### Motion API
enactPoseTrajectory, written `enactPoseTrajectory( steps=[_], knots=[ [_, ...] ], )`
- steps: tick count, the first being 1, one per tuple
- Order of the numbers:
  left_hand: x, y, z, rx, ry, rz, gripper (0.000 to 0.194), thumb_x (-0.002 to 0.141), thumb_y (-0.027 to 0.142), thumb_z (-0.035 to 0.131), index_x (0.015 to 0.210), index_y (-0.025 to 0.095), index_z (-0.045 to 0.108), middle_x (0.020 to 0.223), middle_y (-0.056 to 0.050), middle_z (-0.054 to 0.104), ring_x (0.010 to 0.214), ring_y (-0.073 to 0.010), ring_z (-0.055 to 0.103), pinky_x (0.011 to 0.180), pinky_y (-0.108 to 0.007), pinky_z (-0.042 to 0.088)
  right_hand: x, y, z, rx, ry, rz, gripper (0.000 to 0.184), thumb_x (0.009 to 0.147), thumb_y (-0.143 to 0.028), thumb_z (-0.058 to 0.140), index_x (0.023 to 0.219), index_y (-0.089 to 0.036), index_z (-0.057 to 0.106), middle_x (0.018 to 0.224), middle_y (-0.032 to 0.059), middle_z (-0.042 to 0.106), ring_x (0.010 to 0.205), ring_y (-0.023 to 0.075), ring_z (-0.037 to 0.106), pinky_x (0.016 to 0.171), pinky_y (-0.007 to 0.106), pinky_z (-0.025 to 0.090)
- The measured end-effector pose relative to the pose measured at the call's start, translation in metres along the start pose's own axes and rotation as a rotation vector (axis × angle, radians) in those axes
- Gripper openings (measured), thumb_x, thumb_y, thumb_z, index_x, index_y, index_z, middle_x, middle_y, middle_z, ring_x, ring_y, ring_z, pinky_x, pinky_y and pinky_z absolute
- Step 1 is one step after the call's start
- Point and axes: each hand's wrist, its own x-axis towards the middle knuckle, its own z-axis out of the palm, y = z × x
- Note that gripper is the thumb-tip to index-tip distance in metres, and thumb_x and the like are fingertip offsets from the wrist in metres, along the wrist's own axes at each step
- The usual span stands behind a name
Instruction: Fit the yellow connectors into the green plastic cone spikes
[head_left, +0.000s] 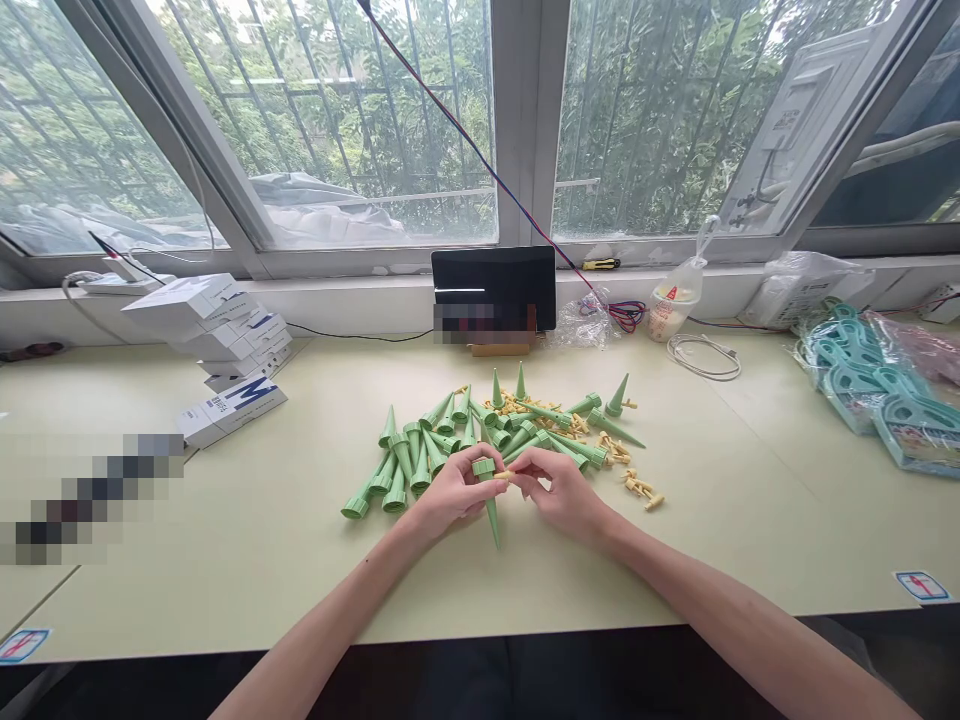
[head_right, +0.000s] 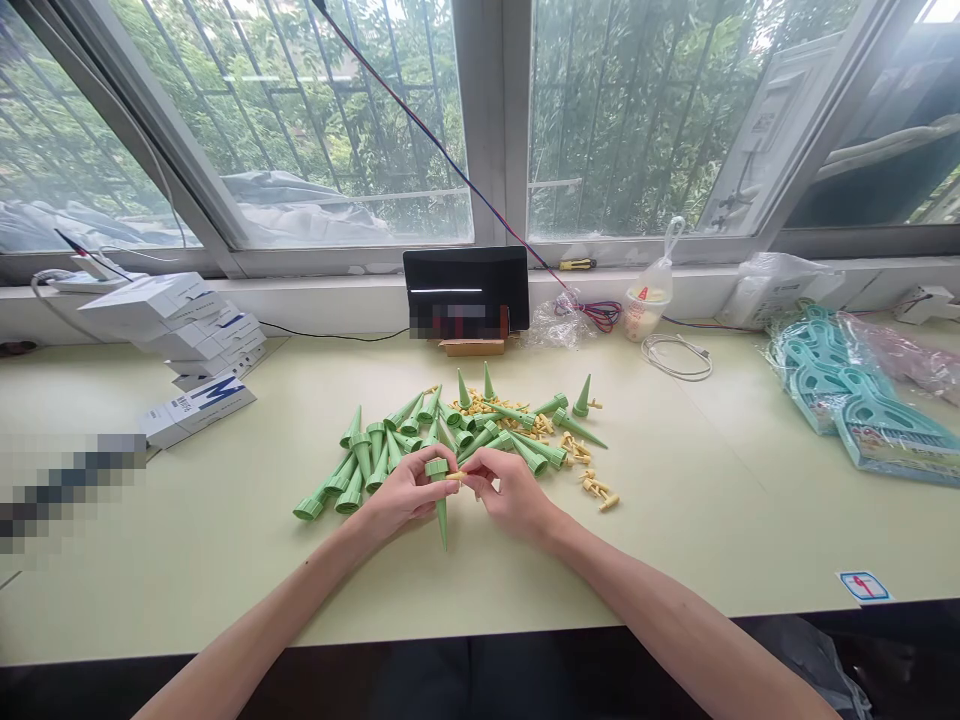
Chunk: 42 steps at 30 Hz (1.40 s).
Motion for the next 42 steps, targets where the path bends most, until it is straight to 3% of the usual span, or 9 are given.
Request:
enactPoseTrajectory(
  steps=[19,42],
  knots=[
    [-0.0002,0.0005,0.0003,-0.013,-0.012,0.000,0.033,0.077,0.041,0.080,0.088,0.022,0.055,0.041,0.014,0.026,0.037,-0.0033,0.018,0.037,-0.016,0.016,-0.0002,0.0010,0.0001,-0.038,-0.021,-0.019,0.017,0.098,-0.036,0.058,0.093,-0.023,0.067,0.078,0.0034,0.066,0.069,0.0191,0.058,0.064,0.033,0.044],
    [0.0009,-0.0039,-0.0027,0.008,-0.028,0.007,0.030,0.080,0.039,0.078,0.090,0.021,0.055,0.040,0.015,0.026,0.036,-0.0036,0.019,0.036,-0.017,0.017,0.0001,0.0037,0.0002,-0.081,-0.019,-0.031,0.018,0.099,-0.031,0.057,0.091,-0.018,0.066,0.073,0.0010,0.064,0.064,0.0146,0.057,0.060,0.028,0.043]
  ],
)
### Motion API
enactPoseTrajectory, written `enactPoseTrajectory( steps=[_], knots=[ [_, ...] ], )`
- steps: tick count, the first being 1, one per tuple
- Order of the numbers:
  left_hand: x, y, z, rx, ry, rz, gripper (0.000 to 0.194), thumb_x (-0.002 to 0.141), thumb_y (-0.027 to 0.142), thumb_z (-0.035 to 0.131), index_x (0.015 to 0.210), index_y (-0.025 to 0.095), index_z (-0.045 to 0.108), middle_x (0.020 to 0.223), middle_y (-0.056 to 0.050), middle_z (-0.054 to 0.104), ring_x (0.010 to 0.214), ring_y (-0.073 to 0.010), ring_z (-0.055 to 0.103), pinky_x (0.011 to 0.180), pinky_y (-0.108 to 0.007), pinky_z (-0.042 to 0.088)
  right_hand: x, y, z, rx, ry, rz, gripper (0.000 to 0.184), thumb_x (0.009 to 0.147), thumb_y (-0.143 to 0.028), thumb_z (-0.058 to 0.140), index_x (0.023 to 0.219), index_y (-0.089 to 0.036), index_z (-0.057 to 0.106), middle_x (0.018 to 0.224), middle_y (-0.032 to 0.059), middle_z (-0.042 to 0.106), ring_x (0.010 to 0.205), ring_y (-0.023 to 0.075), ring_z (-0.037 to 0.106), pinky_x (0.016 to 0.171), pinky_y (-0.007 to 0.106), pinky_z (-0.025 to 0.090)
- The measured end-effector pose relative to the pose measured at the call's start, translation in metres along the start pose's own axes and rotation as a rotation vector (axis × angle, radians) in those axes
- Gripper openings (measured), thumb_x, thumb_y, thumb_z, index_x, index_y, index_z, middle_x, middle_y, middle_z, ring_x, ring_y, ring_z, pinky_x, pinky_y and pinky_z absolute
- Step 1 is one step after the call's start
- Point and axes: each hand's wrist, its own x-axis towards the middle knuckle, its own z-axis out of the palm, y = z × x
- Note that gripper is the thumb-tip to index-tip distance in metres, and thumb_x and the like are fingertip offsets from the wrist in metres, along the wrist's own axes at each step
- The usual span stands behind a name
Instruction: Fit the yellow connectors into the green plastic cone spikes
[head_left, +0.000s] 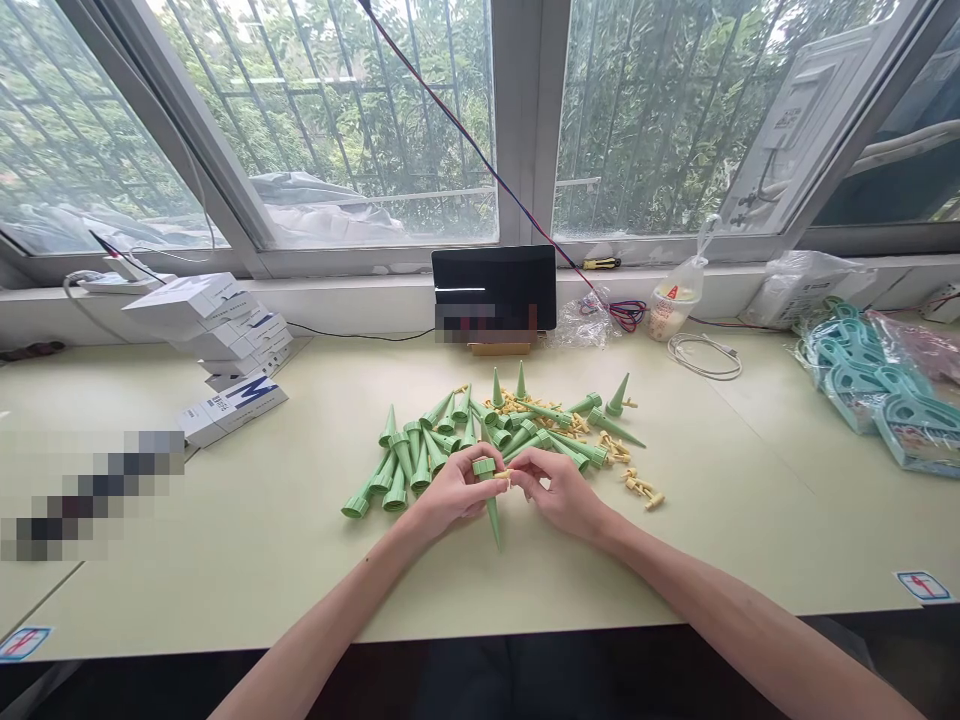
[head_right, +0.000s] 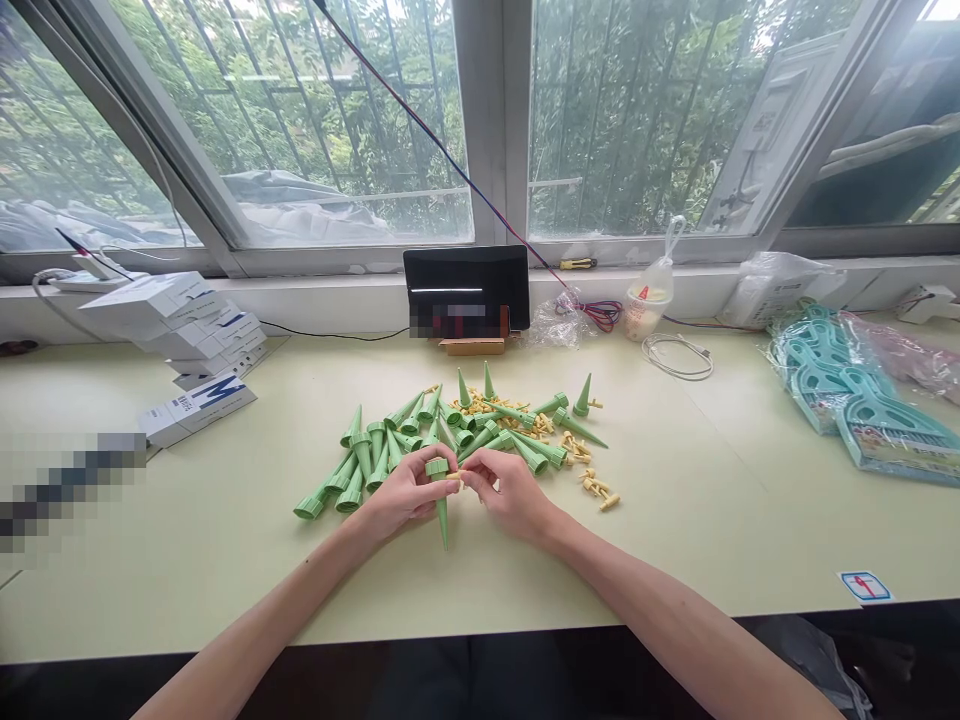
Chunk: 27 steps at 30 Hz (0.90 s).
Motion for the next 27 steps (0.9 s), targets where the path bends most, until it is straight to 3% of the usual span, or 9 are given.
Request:
enactPoseTrajectory(
  steps=[19,27],
  knots=[
    [-0.0012,0.0045,0.0009,-0.002,-0.007,0.005,0.030,0.081,0.039,0.077,0.091,0.022,0.054,0.043,0.014,0.025,0.037,-0.0032,0.018,0.037,-0.016,0.016,0.0017,-0.0059,-0.0050,-0.065,-0.041,-0.009,0.010,0.095,-0.027,0.059,0.096,-0.018,0.063,0.076,0.0009,0.061,0.063,0.0135,0.053,0.058,0.027,0.044],
    [-0.0018,0.0056,0.0012,-0.003,-0.015,0.012,0.030,0.082,0.039,0.077,0.091,0.021,0.054,0.043,0.014,0.027,0.037,-0.0031,0.020,0.037,-0.016,0.015,0.0012,-0.0057,-0.0050,-0.059,-0.077,0.005,0.017,0.096,-0.035,0.060,0.095,-0.018,0.063,0.072,-0.0003,0.057,0.062,0.0134,0.050,0.055,0.027,0.041]
  ],
)
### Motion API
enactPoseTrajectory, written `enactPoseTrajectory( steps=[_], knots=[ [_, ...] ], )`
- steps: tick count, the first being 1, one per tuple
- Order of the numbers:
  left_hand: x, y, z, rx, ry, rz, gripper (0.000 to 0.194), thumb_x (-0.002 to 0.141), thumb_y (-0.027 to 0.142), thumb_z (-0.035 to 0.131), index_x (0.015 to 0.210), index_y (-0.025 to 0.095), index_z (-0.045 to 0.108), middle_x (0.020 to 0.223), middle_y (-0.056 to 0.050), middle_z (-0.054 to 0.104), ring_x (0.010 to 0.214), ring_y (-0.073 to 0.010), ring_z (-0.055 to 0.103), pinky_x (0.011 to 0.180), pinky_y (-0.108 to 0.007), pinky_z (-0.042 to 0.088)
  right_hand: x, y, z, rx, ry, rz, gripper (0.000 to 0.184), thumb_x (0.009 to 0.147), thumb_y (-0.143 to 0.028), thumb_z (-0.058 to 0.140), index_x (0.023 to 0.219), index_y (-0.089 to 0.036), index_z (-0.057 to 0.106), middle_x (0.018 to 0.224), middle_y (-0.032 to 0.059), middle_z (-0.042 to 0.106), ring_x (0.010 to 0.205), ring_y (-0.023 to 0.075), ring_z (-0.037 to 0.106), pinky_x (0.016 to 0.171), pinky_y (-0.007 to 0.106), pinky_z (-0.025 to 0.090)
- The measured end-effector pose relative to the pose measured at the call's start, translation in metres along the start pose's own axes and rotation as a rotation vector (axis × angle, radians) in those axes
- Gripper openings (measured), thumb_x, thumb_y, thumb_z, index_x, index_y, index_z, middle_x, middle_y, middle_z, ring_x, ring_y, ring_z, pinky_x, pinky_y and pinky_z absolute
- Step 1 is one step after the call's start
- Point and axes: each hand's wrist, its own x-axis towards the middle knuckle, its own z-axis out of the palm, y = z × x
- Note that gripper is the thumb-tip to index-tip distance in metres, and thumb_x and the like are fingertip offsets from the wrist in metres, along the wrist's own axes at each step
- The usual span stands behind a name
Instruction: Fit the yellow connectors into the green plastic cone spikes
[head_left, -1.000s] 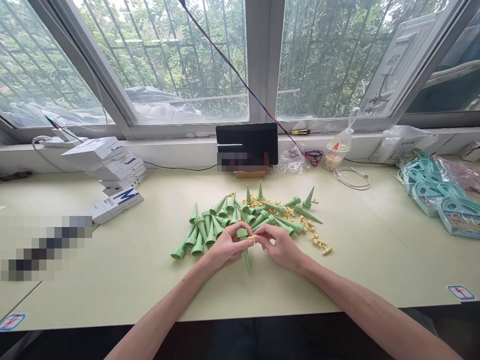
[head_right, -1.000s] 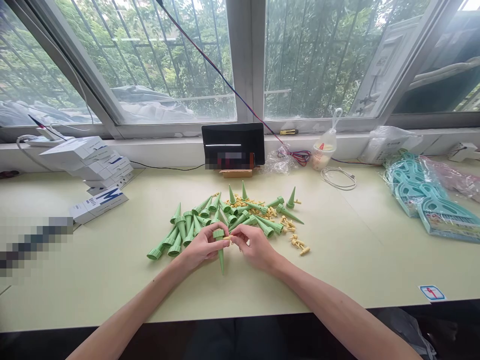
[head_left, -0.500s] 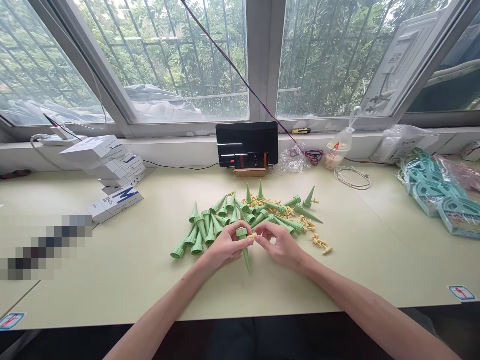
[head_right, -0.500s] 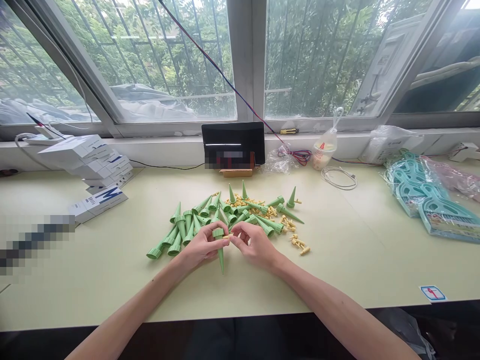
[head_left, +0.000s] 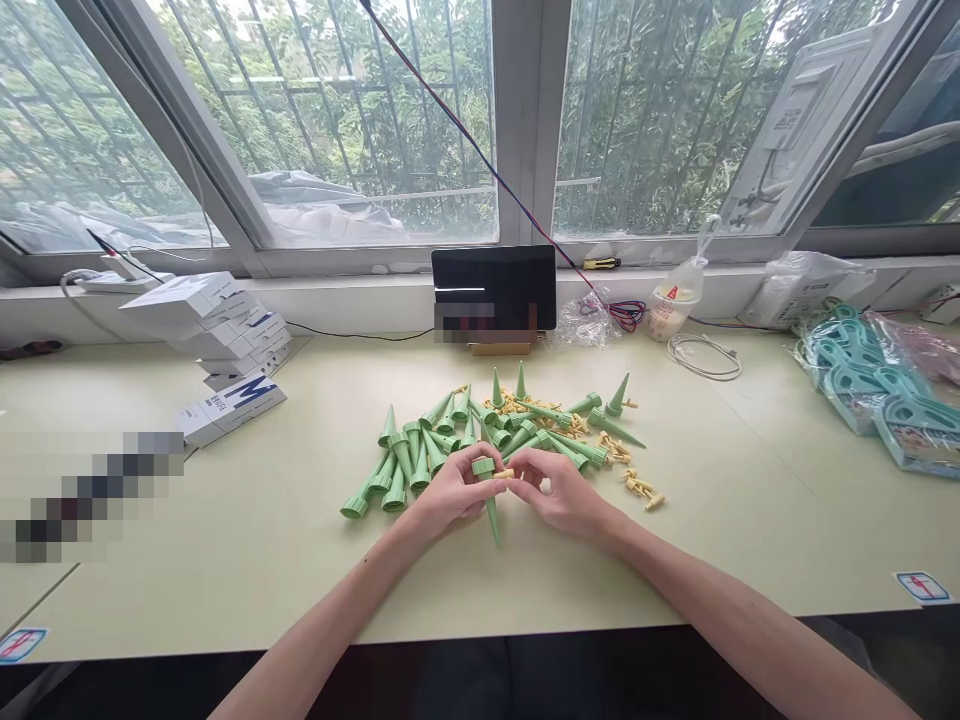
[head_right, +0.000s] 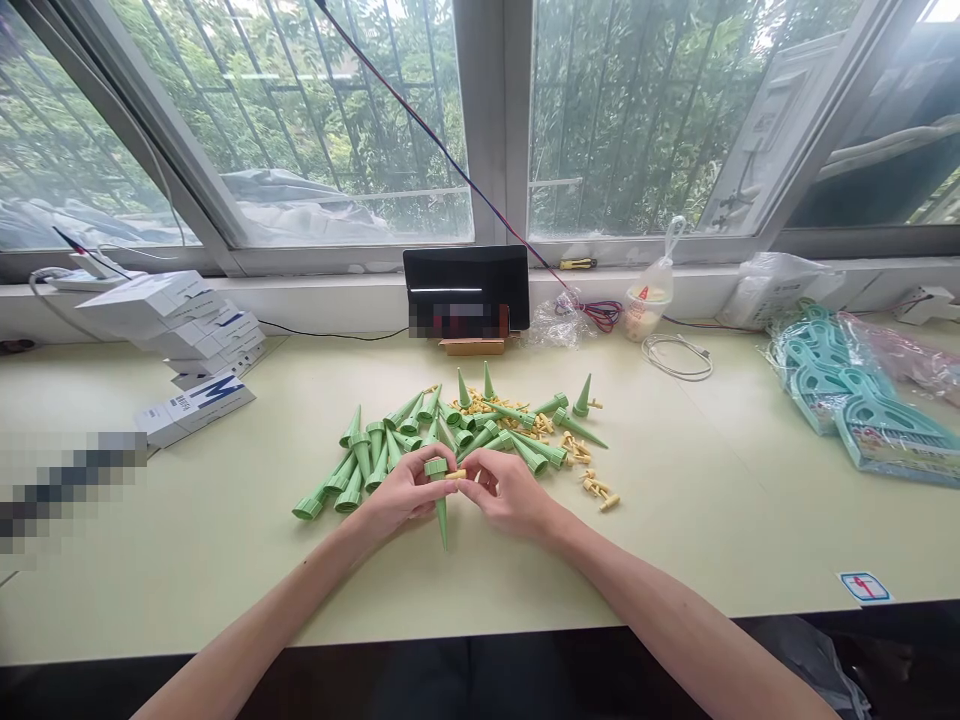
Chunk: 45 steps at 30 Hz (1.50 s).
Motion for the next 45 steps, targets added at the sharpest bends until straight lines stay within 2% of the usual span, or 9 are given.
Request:
enactPoseTrajectory(
  steps=[6,11,19,45],
  knots=[
    [-0.0003,0.0000,-0.0005,-0.002,0.002,0.001,0.031,0.081,0.039,0.077,0.091,0.021,0.054,0.042,0.014,0.028,0.037,-0.0031,0.020,0.037,-0.016,0.016,-0.0008,0.0016,0.0011,0.019,0.001,-0.001,0.022,0.097,-0.038,0.059,0.106,-0.019,0.061,0.079,0.0015,0.063,0.065,0.0138,0.056,0.058,0.027,0.046],
    [0.0002,0.0003,-0.0004,-0.010,0.012,-0.008,0.033,0.078,0.039,0.079,0.090,0.021,0.055,0.043,0.014,0.027,0.037,-0.0029,0.019,0.037,-0.016,0.015,-0.0008,-0.0002,0.0007,-0.004,-0.009,0.010,0.028,0.097,-0.046,0.057,0.100,-0.018,0.063,0.074,0.0013,0.061,0.063,0.0142,0.055,0.055,0.027,0.043],
    [-0.0002,-0.0001,-0.0003,-0.023,0.006,-0.011,0.035,0.077,0.042,0.079,0.091,0.021,0.055,0.044,0.014,0.027,0.037,-0.0031,0.020,0.037,-0.017,0.016,-0.0007,-0.0004,0.0003,-0.004,-0.012,0.004,0.031,0.097,-0.048,0.057,0.102,-0.018,0.063,0.075,0.0025,0.064,0.064,0.0148,0.056,0.056,0.027,0.045],
    [0.0000,0.0001,-0.0007,-0.027,0.019,-0.021,0.036,0.075,0.043,0.081,0.089,0.022,0.056,0.043,0.013,0.029,0.036,-0.0032,0.022,0.037,-0.016,0.015,-0.0019,0.0051,0.0007,-0.022,0.003,-0.022,0.021,0.098,-0.038,0.056,0.106,-0.019,0.062,0.076,0.0023,0.064,0.064,0.0150,0.056,0.058,0.028,0.047]
  ],
)
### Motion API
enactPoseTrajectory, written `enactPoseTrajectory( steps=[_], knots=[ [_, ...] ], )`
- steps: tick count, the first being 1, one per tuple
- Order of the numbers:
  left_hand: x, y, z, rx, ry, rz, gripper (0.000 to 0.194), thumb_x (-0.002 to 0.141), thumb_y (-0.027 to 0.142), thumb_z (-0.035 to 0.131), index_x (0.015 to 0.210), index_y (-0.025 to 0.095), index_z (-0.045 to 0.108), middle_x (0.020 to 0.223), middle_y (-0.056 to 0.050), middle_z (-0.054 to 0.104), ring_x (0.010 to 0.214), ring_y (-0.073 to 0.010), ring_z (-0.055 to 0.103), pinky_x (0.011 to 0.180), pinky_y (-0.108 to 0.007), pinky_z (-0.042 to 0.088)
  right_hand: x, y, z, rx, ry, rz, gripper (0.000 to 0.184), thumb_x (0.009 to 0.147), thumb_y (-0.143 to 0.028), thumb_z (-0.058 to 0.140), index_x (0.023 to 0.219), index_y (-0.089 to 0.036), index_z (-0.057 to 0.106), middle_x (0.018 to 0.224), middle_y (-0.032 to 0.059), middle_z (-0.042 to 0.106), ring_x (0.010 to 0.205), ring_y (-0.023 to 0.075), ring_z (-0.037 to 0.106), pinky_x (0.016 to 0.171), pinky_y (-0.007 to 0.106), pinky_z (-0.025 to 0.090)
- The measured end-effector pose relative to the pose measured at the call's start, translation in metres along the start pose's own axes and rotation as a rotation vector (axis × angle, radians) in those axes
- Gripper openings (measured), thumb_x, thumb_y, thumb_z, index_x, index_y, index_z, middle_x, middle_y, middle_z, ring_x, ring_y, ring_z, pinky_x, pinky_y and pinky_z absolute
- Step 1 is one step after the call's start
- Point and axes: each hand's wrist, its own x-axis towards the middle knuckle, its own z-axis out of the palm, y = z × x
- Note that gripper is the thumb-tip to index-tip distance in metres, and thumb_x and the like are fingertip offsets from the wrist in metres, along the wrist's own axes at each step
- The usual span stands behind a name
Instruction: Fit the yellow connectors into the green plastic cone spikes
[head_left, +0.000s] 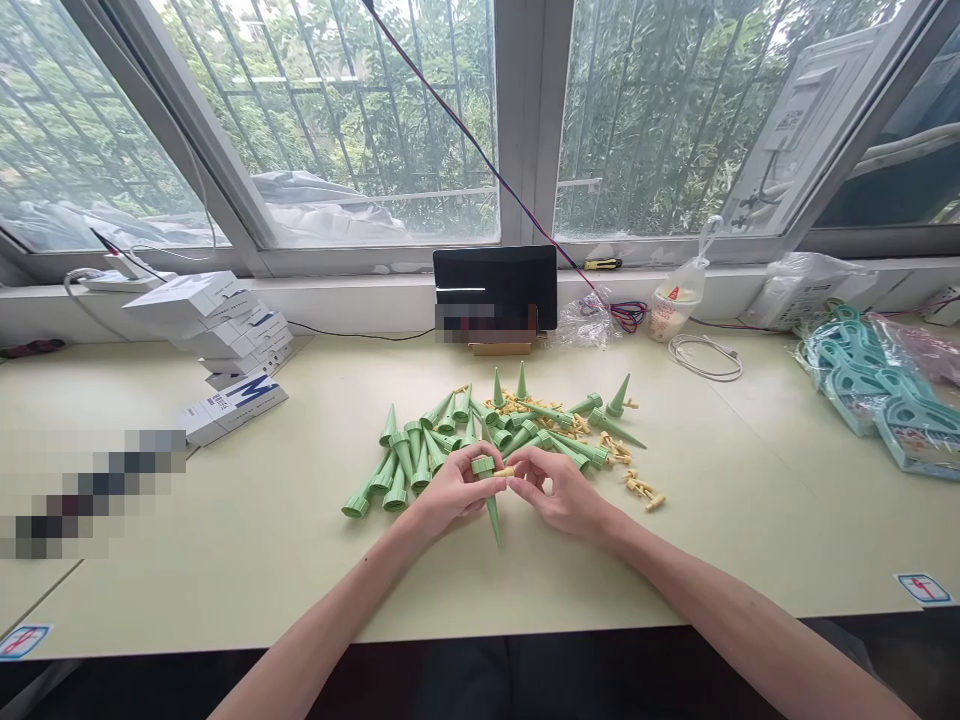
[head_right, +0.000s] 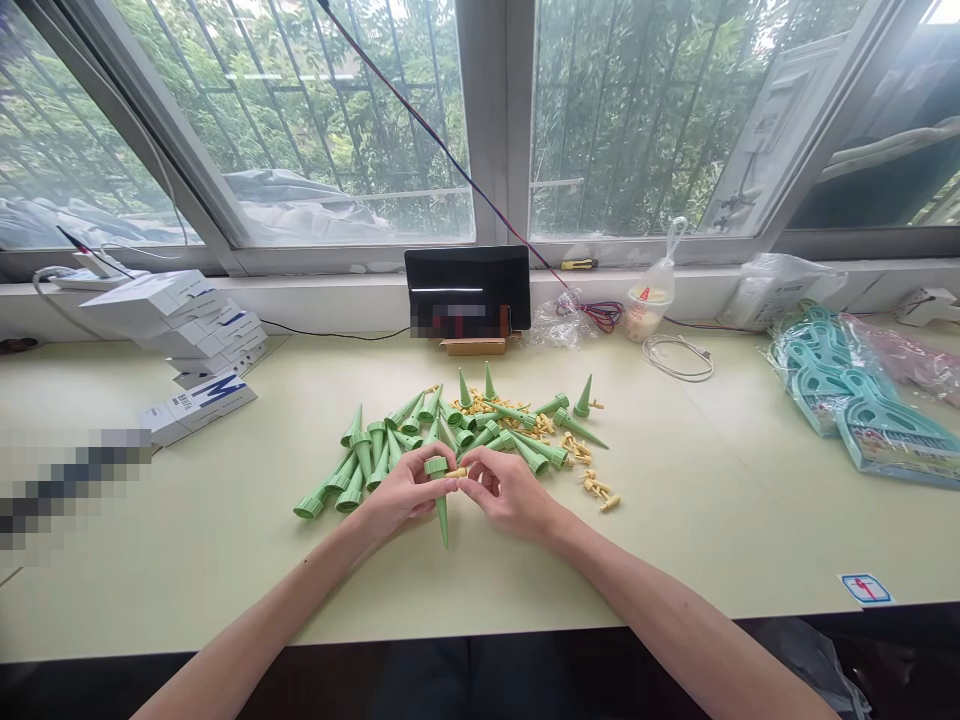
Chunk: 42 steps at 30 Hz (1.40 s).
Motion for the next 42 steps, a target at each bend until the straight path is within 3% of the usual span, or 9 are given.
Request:
enactPoseTrajectory(
  steps=[42],
  knots=[
    [0.0001,0.0001,0.0011,0.043,-0.004,-0.003,0.034,0.079,0.042,0.078,0.089,0.022,0.054,0.042,0.014,0.028,0.035,-0.0036,0.021,0.035,-0.016,0.017,-0.0003,0.0064,0.0023,-0.027,-0.008,-0.012,0.016,0.100,-0.031,0.053,0.097,-0.018,0.062,0.071,0.0009,0.063,0.062,0.0146,0.054,0.058,0.028,0.042]
  ],
)
